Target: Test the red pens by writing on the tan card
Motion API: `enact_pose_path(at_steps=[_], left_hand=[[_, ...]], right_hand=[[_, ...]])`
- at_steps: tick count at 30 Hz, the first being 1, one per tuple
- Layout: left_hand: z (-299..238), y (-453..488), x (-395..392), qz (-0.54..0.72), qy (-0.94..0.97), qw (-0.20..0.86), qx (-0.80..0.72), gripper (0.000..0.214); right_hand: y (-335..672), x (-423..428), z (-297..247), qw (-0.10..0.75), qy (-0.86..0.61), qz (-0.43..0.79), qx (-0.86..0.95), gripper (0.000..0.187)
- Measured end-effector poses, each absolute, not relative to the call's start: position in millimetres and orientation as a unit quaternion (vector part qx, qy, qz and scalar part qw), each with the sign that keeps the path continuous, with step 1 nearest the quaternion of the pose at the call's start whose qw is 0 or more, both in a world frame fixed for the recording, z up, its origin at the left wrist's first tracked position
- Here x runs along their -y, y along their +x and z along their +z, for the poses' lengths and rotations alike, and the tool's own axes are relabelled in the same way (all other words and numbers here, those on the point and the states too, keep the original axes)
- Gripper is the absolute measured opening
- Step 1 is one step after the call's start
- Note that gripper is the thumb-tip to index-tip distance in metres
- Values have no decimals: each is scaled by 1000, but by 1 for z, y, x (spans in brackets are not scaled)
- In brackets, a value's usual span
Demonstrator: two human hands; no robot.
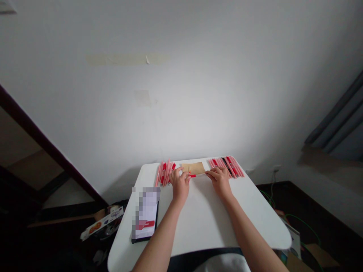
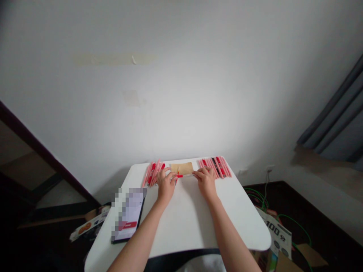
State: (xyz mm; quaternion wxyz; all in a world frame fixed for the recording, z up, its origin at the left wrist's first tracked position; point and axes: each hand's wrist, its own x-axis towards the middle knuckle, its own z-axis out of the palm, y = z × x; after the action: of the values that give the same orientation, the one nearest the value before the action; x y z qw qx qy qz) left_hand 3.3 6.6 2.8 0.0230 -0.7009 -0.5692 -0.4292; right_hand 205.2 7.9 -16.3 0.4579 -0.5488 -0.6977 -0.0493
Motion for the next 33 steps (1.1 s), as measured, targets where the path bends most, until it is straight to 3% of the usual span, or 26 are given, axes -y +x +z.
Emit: enact_pose_path(at_steps=[33], left_hand=[[3, 7, -4, -437, -706, -5, 557, 13]], right_hand=[[201, -8, -18, 456, -531, -17, 714, 20]])
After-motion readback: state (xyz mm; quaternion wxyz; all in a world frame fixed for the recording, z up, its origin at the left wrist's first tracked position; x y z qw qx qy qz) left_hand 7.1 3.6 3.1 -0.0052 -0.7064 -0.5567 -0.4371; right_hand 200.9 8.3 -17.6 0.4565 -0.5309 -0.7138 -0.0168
